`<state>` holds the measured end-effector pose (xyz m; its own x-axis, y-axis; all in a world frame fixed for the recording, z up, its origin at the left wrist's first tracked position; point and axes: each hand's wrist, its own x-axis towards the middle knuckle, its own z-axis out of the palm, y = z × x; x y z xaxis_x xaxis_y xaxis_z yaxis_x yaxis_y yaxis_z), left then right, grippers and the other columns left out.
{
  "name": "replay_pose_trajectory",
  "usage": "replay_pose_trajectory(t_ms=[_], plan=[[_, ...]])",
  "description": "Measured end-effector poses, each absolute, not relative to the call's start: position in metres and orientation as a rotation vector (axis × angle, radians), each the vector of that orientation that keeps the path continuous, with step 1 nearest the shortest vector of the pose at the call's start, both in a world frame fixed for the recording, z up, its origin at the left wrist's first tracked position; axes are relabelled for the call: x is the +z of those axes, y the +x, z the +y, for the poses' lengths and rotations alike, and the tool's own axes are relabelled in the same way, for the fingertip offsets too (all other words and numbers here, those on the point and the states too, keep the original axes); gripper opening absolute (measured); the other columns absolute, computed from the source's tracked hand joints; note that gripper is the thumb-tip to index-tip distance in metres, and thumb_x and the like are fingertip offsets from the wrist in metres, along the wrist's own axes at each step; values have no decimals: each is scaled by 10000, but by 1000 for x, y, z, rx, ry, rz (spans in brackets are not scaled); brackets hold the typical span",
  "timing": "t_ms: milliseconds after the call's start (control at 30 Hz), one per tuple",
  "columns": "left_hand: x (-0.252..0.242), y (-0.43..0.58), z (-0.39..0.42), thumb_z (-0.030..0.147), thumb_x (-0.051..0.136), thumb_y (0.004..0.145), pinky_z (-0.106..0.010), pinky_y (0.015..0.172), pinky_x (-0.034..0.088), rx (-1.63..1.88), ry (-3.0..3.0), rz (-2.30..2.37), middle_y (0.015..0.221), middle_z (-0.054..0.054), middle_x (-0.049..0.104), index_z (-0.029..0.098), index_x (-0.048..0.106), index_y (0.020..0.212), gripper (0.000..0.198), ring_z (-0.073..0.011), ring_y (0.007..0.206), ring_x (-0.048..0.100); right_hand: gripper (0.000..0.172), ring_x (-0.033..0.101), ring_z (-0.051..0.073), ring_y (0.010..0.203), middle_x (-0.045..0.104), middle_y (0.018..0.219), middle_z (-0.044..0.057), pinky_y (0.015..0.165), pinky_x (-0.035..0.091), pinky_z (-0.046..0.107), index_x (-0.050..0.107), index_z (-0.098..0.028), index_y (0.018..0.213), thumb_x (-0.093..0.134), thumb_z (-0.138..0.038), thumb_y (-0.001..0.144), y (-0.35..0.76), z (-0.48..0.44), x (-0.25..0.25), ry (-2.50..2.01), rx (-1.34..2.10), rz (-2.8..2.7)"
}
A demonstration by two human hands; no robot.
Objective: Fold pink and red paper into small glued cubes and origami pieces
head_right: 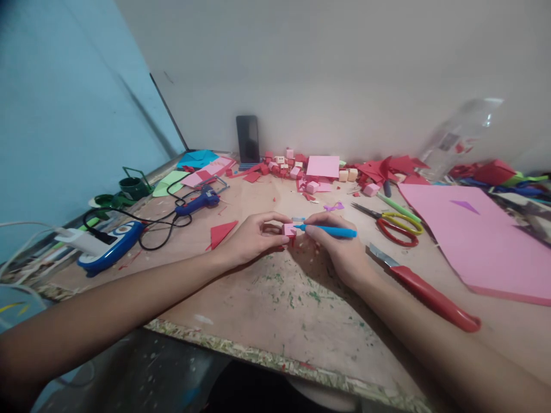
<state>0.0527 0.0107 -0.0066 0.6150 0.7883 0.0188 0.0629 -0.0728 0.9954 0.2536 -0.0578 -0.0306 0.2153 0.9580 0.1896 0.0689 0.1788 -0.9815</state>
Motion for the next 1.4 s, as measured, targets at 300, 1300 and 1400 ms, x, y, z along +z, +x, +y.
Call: replay_pose_trajectory(t_ms=[300,1300,1400], plan=[[-5,52,11,47,757,830,-305,829,583,706,1580,727,1014,-91,771,120,716,1092,275,-181,935,726,233,595,173,617,705,761,-1,601,478,308,737,-244,949,824,-413,815,251,-62,-21,-1221,816,-1283],[-8,52,13,61,761,828,-312,814,579,705,1570,702,999,-86,764,128,720,1087,270,-187,931,721,208,568,164,520,675,655,7,502,460,299,730,-231,795,792,-415,719,236,-65,-4,-1391,762,-1256],[-8,52,12,59,763,825,-309,813,578,706,1566,703,1007,-87,763,127,720,1083,270,-186,932,720,206,567,163,512,667,637,0,509,460,300,729,-229,795,795,-410,720,236,-65,-6,-1380,780,-1253]])
